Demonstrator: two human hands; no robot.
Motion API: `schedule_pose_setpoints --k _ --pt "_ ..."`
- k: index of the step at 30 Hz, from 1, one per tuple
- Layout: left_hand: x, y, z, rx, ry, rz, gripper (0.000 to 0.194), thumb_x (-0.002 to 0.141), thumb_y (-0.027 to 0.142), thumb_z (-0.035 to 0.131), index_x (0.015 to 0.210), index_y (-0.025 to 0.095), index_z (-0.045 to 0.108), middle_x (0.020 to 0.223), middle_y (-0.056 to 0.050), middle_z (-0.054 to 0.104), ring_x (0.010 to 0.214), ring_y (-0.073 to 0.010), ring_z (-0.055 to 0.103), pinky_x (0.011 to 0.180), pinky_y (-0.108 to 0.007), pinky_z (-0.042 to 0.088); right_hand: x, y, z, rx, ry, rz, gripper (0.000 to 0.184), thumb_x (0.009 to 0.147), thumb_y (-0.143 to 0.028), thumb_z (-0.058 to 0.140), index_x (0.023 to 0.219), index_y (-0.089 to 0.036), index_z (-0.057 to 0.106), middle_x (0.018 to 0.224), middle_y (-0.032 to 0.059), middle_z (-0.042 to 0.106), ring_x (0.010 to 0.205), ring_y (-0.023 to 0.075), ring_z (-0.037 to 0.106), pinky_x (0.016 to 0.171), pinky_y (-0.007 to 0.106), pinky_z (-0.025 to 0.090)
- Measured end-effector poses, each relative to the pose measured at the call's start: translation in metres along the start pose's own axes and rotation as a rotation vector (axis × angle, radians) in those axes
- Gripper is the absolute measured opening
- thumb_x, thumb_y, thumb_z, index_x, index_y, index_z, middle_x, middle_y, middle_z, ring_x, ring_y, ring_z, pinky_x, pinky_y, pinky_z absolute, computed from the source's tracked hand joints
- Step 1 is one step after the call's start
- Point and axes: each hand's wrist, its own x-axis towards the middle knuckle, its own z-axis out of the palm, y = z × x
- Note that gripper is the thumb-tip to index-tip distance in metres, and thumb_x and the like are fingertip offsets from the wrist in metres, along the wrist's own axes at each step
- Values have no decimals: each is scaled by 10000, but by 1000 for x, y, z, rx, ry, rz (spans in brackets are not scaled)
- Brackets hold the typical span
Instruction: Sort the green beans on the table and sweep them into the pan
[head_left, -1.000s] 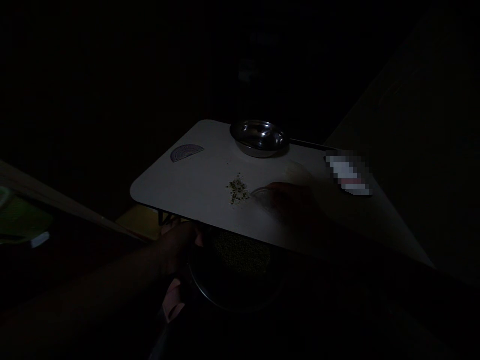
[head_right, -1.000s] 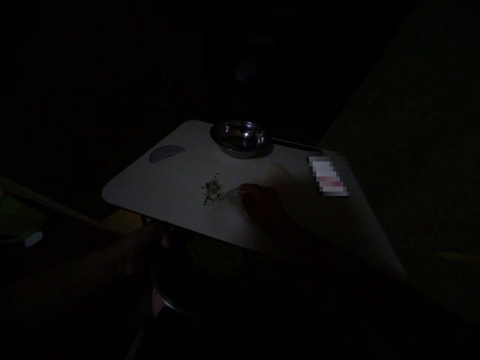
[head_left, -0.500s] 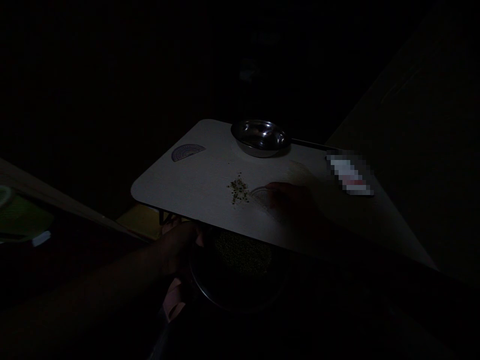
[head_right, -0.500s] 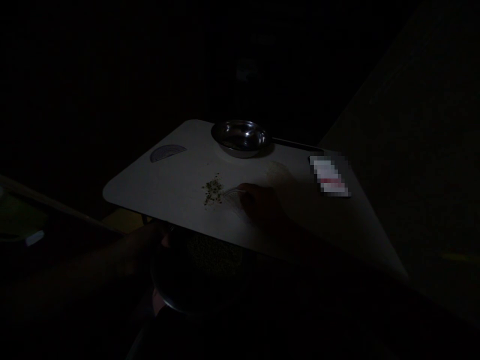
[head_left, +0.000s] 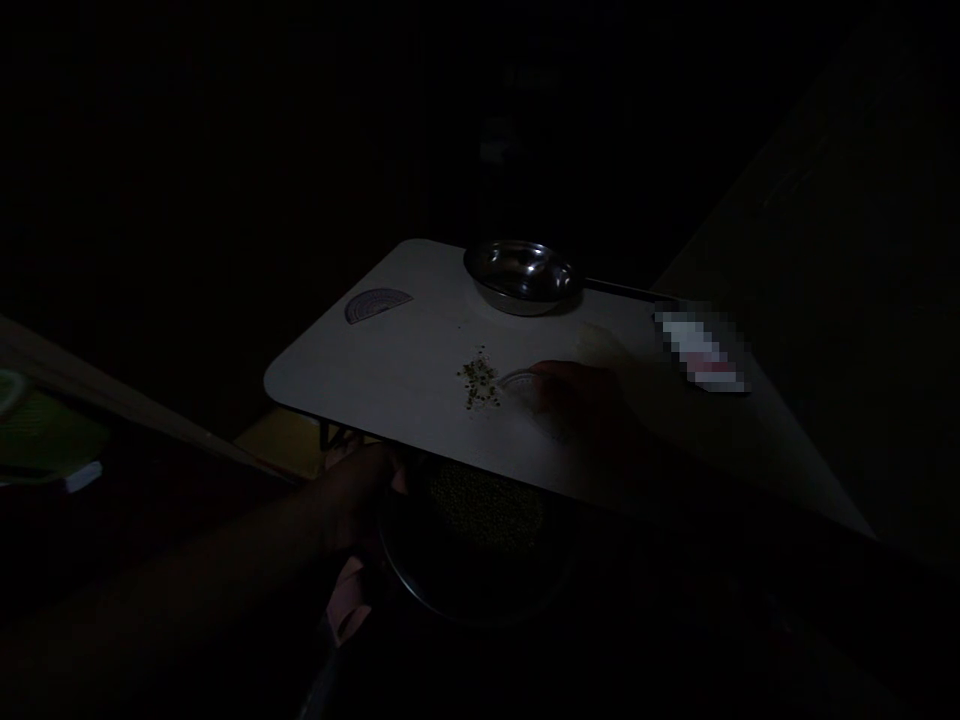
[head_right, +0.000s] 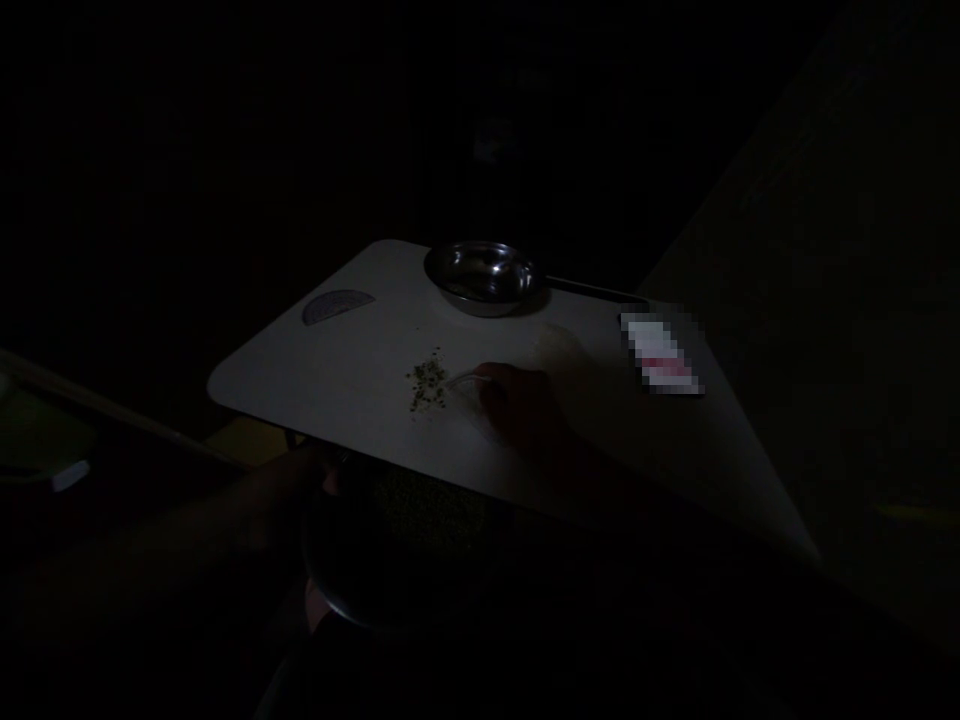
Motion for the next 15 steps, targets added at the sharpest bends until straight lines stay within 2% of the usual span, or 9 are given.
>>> schedule_pose_setpoints --k 3,10,15 --pt "-4 3 2 5 54 -30 251 430 42 456 493 211 281 417 50 301 378 -101 372 365 -258 323 1 -2 0 -4 -35 7 303 743 -265 384 867 -136 629 775 75 652 692 167 589 662 305 447" --pt "-3 3 0 24 24 -49 248 422 33 467 492 206 303 425 40 320 390 -107 382 355 -250 306 6 -1 5 -21 17 -12 295 742 -266 399 878 -149 633 804 70 661 731 172 601 687 303 449" --pt "1 0 -2 8 16 24 238 421 47 470 503 204 312 466 35 354 416 -110 399 374 -261 329 7 5 2 -81 17 -4 288 742 -269 404 871 -161 637 821 62 660 753 177 600 694 299 449"
